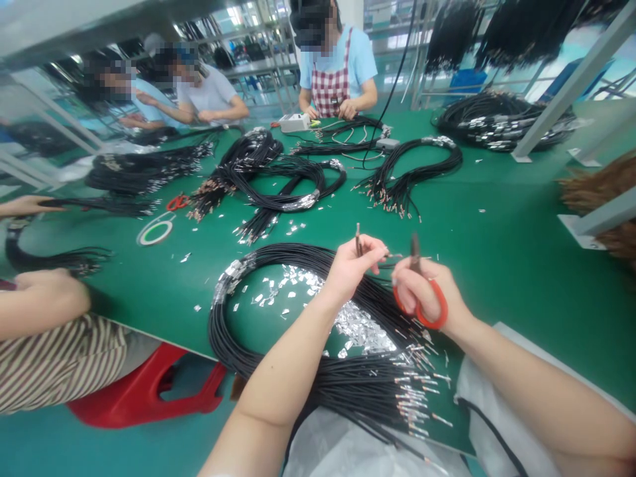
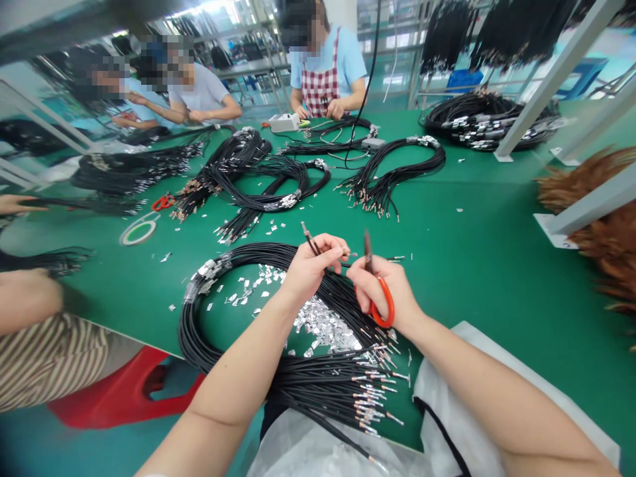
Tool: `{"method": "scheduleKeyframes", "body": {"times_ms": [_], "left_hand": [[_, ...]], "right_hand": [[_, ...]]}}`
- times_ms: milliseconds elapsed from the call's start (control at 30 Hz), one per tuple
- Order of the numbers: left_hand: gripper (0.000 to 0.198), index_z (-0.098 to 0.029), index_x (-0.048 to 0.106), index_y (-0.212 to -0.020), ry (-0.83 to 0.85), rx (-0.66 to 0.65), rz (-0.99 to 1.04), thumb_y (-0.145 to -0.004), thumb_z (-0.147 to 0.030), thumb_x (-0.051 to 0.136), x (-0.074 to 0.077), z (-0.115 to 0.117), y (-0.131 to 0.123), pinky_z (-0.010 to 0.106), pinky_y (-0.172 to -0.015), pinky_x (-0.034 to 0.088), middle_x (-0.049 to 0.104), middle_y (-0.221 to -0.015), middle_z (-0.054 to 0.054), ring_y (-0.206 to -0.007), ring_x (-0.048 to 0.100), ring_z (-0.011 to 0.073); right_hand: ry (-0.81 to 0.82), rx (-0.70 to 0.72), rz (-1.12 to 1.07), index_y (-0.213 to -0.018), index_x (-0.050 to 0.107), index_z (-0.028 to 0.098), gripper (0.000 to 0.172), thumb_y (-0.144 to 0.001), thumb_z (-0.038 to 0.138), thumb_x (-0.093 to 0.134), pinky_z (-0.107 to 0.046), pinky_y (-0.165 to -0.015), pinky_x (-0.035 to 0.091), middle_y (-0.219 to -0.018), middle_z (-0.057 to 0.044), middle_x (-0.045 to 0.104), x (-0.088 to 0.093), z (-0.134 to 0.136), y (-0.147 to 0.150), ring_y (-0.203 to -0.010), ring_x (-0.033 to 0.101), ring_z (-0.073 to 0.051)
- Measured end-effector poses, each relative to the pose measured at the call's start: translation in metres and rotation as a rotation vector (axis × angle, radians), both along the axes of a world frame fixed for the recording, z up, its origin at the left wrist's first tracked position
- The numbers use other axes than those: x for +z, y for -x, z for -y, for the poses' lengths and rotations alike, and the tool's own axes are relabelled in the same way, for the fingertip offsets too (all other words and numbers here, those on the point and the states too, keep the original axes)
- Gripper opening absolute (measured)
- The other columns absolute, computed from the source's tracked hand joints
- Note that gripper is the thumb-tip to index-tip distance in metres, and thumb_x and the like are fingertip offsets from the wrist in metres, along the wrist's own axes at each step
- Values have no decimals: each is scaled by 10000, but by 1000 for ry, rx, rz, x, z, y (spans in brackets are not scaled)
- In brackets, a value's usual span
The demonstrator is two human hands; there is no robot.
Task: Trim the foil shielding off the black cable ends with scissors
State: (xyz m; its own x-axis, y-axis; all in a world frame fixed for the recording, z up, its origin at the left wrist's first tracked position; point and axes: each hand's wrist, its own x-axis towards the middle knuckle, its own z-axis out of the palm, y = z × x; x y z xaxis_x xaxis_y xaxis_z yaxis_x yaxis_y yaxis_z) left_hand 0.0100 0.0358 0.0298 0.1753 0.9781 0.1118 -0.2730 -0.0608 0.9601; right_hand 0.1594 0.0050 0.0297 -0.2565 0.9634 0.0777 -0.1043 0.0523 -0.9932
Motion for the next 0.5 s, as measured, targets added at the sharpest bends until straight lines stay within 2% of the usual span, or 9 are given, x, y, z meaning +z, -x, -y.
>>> {"method": "scheduleKeyframes", "body": {"times_ms": [100, 167, 300, 400, 500], "left_hand": [[205, -140, 568, -677, 41, -18, -55, -693, -318, 668, -3, 0, -3, 210, -479, 366, 587, -725, 20, -562, 497, 77], [210, -138, 559, -664, 32, -9, -95, -697, -315, 668, -5, 1, -5, 207, -493, 373, 569, -675, -1, -524, 469, 58], [206, -138, 549, -656, 0, -33, -120, -690, -295, 679, -8, 1, -6, 196, -506, 382, 581, -754, 7, -583, 484, 58], [214, -140, 557, -673, -24, -19, -128, -645, -272, 722, -8, 2, -6, 176, -456, 334, 577, -845, 18, -606, 478, 53], [245, -158, 559, -727, -35, 17, -84, -610, -254, 752, -7, 1, -5, 173, -421, 291, 538, -784, -9, -571, 449, 45]], "right_hand": [[-230, -260, 139, -814, 537, 217, 242, -687, 293, 730, -270, -591, 503, -696, 8, 664, 4, -9, -8, -619, 624, -144], [-328, -281, 245, -835, 554, 227, 220, -694, 260, 720, -298, -678, 508, -798, -4, 678, 4, -12, -10, -719, 637, -161], [-454, -286, 460, -751, 600, 219, 31, -772, 224, 622, -287, -636, 478, -728, -6, 650, 0, -14, -13, -656, 603, -150], [-444, -351, 488, -737, 597, 214, 34, -759, 222, 622, -290, -639, 476, -743, -13, 657, -3, -25, -22, -668, 602, -156], [-351, -424, 424, -708, 562, 215, 96, -716, 250, 652, -286, -585, 479, -696, -3, 641, -14, -48, -39, -610, 596, -154]]}}
